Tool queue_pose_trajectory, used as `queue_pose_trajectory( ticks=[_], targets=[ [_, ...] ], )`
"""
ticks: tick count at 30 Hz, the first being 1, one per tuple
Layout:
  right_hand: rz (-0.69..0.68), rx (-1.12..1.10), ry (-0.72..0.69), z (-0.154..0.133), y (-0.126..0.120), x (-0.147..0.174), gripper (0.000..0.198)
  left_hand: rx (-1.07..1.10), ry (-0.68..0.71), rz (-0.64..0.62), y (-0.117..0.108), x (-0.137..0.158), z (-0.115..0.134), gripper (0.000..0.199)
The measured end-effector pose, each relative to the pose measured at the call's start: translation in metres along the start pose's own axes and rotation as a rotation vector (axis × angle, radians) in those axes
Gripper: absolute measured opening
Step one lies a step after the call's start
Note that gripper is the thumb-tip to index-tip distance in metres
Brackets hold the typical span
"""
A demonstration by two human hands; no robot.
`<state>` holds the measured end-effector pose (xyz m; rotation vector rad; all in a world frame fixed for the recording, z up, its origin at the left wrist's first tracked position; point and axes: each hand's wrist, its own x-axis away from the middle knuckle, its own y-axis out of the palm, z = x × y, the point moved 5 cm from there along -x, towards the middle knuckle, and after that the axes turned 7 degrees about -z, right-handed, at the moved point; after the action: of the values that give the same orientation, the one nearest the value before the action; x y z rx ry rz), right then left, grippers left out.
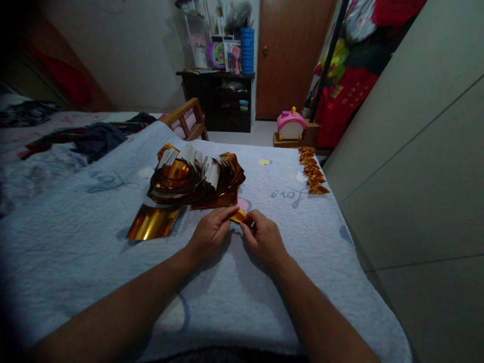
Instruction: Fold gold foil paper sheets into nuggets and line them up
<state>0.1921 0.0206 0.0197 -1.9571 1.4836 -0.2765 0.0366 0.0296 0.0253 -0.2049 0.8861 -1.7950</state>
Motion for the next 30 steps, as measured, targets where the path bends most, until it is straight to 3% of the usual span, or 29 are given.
queue_pose_trajectory(
  ticks=[12, 21, 30],
  targets=[
    [0.078, 0.180, -0.082, -0.001, -0.001, 0.000, 0.015, -0.087, 0.020, 0.013, 0.006, 0.002, 0.003, 0.039],
    [0.202, 0.177, 0.035, 0.002, -0.003, 0.002, 0.018, -0.066, 0.033, 0.034, 0.009, 0.003, 0.007, 0.033],
    [0.172, 0.164, -0.009, 0.005, -0.001, 0.000, 0.024, -0.069, -0.022, 0.022, 0.013, 0.003, -0.002, 0.039]
  ],
)
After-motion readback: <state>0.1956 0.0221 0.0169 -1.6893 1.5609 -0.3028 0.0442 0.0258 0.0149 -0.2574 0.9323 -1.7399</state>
